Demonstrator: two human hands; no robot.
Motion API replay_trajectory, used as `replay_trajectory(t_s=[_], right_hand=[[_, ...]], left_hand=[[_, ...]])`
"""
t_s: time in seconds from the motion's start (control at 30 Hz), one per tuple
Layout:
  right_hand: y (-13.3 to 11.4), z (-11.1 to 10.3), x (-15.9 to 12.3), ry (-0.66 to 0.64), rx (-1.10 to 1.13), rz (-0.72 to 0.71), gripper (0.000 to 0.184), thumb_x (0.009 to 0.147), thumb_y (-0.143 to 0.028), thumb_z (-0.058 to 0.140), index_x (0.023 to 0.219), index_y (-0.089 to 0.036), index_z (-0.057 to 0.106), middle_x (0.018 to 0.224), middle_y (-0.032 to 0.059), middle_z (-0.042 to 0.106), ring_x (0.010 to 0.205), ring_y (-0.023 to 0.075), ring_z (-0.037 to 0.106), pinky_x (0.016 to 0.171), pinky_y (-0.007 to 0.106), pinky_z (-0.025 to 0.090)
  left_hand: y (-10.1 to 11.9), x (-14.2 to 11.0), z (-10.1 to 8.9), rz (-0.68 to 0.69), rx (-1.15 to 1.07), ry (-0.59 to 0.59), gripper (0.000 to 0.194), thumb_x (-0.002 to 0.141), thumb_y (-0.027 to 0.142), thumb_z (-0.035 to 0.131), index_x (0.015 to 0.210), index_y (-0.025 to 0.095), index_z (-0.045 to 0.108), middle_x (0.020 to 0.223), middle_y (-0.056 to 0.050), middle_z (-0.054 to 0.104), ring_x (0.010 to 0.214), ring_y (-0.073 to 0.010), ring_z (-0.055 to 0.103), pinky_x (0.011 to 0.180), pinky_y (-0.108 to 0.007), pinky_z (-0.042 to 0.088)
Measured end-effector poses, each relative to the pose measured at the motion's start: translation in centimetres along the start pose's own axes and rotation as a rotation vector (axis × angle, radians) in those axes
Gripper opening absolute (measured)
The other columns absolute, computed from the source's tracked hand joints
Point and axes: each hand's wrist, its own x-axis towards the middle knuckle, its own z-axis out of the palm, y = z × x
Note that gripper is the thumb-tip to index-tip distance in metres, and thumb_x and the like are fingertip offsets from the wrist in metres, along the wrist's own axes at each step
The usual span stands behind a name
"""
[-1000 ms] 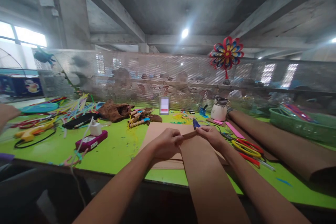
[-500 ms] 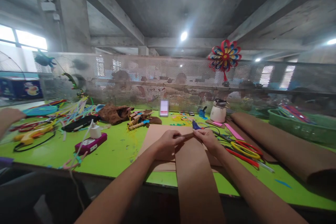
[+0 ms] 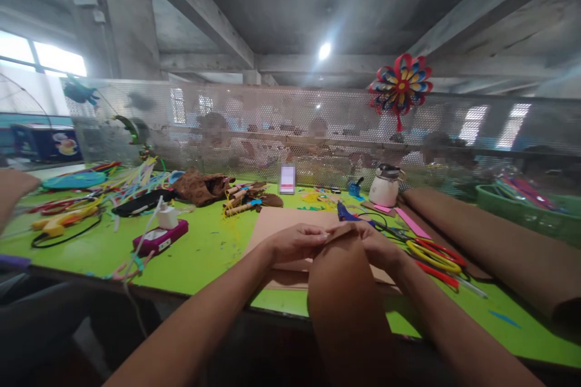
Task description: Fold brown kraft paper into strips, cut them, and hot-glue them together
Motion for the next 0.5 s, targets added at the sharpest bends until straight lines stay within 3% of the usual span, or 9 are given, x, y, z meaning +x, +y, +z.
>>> replay_trajectory(t_s=[0.1,0.23,0.3,0.43,0.5], right_hand=[[-0.2,0.4,0.0,-0.004,-0.105,-0.101,0.021,0.065,-0.033,0.077,0.076,-0.016,0.073,0.083,0.0061,0.064,0.078,0.0186,0.057,0.071,0.029,0.047],[-0.7,0.6,-0.1,0.038,-0.125,-0.115,0.025,0.071,-0.04,0.072,0.074,-0.015,0.072,0.08,0.0062,0.063,0.078,0.0187,0.056,0.073,0.03,0.045],[-0.8,0.6,-0.1,0.068,-0.107,-0.053,0.029,0.075,-0.044,0.068,0.079,-0.015,0.07,0.074,0.004,0.063,0.069,0.0156,0.056,0.068,0.028,0.044],[-0.3,0.3,0.3,0.03,-0.289,0.133,0.033,0.078,-0.046,0.062,0.081,-0.014,0.07,0.068,0.0013,0.062,0.058,0.0116,0.05,0.056,0.023,0.037],[0.4,0.2,0.7,0.027,-0.449,0.135,0.03,0.074,-0.042,0.065,0.072,-0.013,0.071,0.061,-0.0003,0.06,0.055,0.0111,0.046,0.053,0.023,0.033]], left_hand=[[-1.0,0.0,0.4,-0.089,-0.068,-0.025,0.036,0.066,0.037,0.078,0.091,0.013,0.068,0.094,-0.008,0.064,0.086,-0.0168,0.056,0.084,-0.031,0.039],[-1.6,0.3,0.4,-0.148,-0.046,-0.063,0.035,0.065,0.038,0.077,0.088,0.011,0.068,0.088,-0.008,0.066,0.079,-0.0176,0.058,0.082,-0.033,0.041],[-1.3,0.7,-0.2,-0.087,0.016,0.034,0.033,0.067,0.038,0.075,0.086,0.011,0.068,0.085,-0.007,0.065,0.077,-0.0166,0.057,0.079,-0.032,0.042],[-0.4,1.1,-1.4,0.06,0.181,0.374,0.035,0.07,0.043,0.07,0.082,0.01,0.067,0.079,-0.006,0.063,0.074,-0.0142,0.054,0.071,-0.027,0.041],[-0.4,1.0,-1.3,0.046,0.235,0.375,0.037,0.073,0.047,0.065,0.083,0.011,0.067,0.08,-0.006,0.062,0.073,-0.0134,0.053,0.069,-0.026,0.04]])
